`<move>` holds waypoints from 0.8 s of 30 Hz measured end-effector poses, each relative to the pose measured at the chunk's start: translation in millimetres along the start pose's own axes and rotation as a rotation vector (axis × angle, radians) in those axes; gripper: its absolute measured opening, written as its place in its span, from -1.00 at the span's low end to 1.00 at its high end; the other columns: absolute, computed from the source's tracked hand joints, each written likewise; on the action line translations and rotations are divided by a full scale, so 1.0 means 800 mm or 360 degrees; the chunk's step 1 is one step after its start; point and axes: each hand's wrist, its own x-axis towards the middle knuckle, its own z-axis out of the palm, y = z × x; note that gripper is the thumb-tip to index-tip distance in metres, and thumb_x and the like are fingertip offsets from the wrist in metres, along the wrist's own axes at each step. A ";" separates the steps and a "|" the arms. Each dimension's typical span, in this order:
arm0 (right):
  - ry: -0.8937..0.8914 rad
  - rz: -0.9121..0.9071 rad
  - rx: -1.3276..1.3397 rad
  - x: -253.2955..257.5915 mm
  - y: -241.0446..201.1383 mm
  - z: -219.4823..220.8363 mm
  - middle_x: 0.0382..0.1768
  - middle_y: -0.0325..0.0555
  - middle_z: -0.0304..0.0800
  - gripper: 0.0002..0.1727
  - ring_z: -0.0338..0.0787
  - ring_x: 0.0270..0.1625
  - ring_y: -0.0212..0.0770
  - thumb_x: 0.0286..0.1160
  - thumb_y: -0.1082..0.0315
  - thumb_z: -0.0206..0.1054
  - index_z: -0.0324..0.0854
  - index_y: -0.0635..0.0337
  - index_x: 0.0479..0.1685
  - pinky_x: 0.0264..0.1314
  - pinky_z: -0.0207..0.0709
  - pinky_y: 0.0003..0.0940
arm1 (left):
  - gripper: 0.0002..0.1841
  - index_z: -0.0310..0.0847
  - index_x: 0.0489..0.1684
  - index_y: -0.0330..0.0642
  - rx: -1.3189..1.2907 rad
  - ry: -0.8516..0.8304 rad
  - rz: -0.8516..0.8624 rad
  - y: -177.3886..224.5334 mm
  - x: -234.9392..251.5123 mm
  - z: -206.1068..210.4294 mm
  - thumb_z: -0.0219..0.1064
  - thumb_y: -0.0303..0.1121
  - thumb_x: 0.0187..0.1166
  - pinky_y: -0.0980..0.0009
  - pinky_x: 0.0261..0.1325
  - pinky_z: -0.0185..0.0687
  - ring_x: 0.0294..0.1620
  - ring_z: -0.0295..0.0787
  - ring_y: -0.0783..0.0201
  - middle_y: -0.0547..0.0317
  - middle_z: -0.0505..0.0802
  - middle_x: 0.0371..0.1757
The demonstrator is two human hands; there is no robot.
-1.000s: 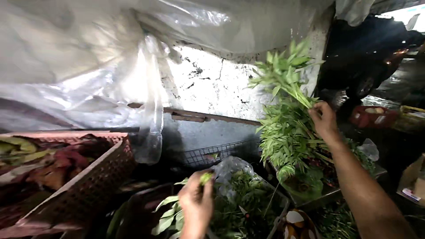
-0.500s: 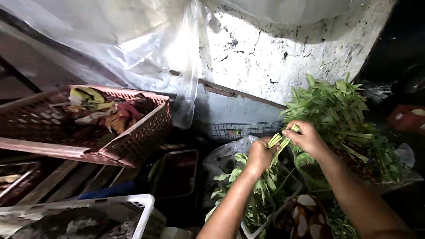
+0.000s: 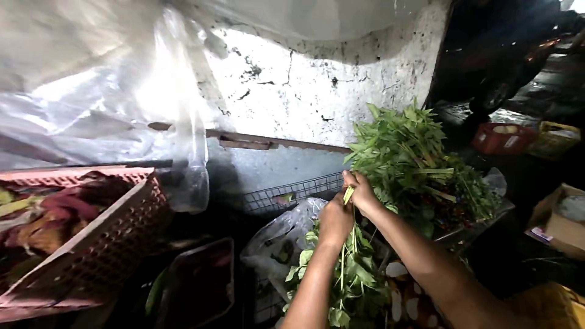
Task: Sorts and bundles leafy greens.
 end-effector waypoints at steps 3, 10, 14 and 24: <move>0.0039 0.0088 -0.0057 0.013 0.020 0.001 -0.12 0.17 0.68 -0.44 0.70 -0.09 0.00 0.90 -0.03 -0.05 0.59 0.35 0.11 0.04 0.61 0.01 | -0.65 0.66 0.33 -0.19 0.0099 -0.0049 -0.0122 0.001 0.008 0.012 0.13 -0.20 0.81 -0.14 0.30 0.63 0.14 0.82 -0.09 -0.16 0.86 0.05; 0.0069 0.0389 -0.0263 0.037 0.073 0.018 0.20 0.36 0.72 -0.43 0.72 0.26 0.20 0.90 0.01 -0.04 0.58 0.39 0.35 0.39 0.54 0.16 | -0.64 0.70 0.24 -0.20 0.0192 -0.0210 -0.0329 -0.032 0.014 0.047 0.14 -0.16 0.78 -0.19 0.29 0.62 0.18 0.81 -0.14 -0.20 0.85 0.08; 0.0360 0.0444 -0.0542 0.062 0.048 -0.049 0.43 0.44 0.61 -0.38 0.58 0.54 0.32 0.92 0.02 -0.12 0.53 0.43 0.46 0.61 0.37 0.29 | -0.60 0.67 0.31 -0.23 0.0040 -0.0287 -0.0391 -0.051 -0.049 0.056 0.19 -0.11 0.78 -0.16 0.31 0.63 0.16 0.81 -0.12 -0.21 0.84 0.09; 0.0692 0.0366 -0.1262 0.105 -0.012 -0.255 0.46 0.47 0.56 -0.44 0.53 0.55 0.45 0.79 0.11 0.17 0.49 0.40 0.52 0.53 0.35 0.47 | -0.81 0.47 0.22 -0.29 -0.1262 0.0526 -0.0147 -0.133 -0.052 -0.095 0.04 -0.49 0.80 0.37 -0.41 0.80 -0.50 0.76 0.31 0.17 0.79 -0.32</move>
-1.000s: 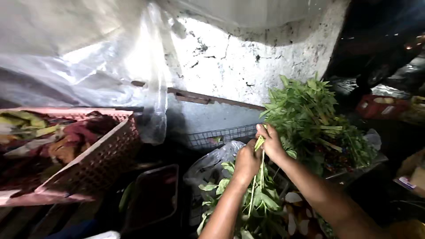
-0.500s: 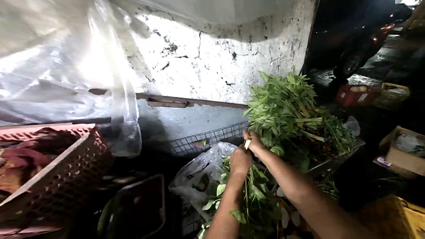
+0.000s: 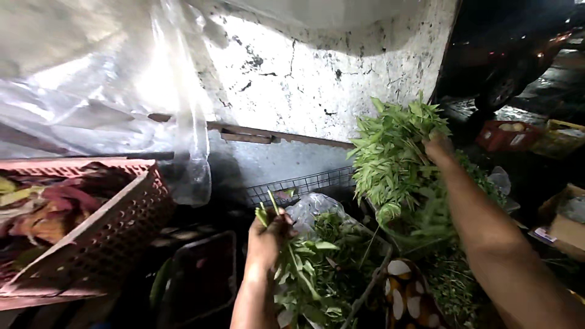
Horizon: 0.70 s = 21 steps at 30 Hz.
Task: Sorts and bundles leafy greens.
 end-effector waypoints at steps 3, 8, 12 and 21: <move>-0.0083 -0.0028 -0.0377 0.005 0.026 0.021 0.38 0.48 0.62 -0.51 0.59 0.47 0.47 0.59 0.18 0.40 0.65 0.43 0.31 0.45 0.41 0.52 | -0.75 0.47 0.35 -0.10 -0.0053 0.0152 0.0179 0.015 0.012 0.000 0.00 -0.40 0.84 0.52 -0.59 0.55 -0.65 0.52 0.44 0.31 0.62 -0.47; -0.0103 0.0022 -0.0412 -0.005 0.015 0.026 0.31 0.43 0.70 -0.55 0.66 0.41 0.42 0.75 0.15 0.20 0.68 0.38 0.28 0.40 0.46 0.46 | -0.75 0.58 0.23 -0.15 0.0073 0.0187 0.0515 0.025 0.018 0.015 0.01 -0.44 0.82 0.53 -0.60 0.58 -0.67 0.56 0.47 0.36 0.69 -0.49; 0.0048 -0.0148 -0.0047 -0.013 -0.003 -0.018 0.29 0.52 0.67 -0.38 0.63 0.42 0.48 0.82 -0.03 0.12 0.62 0.48 0.31 0.46 0.40 0.49 | -0.83 0.68 0.04 -0.25 0.0508 0.0168 0.0675 0.025 0.016 0.030 0.16 -0.49 0.70 0.59 -0.33 0.55 -0.43 0.60 0.59 0.32 0.77 -0.25; -0.0178 -0.0552 0.0466 -0.100 -0.041 -0.069 -0.25 0.08 0.68 -0.41 0.56 -0.36 -0.05 0.74 -0.20 0.16 0.73 0.20 0.12 -0.22 0.52 0.09 | -0.86 0.84 -0.20 -0.24 0.0912 0.0072 0.1622 0.052 0.012 0.109 0.38 -0.57 0.41 0.17 -0.18 0.78 -0.25 0.83 0.19 0.04 0.86 -0.24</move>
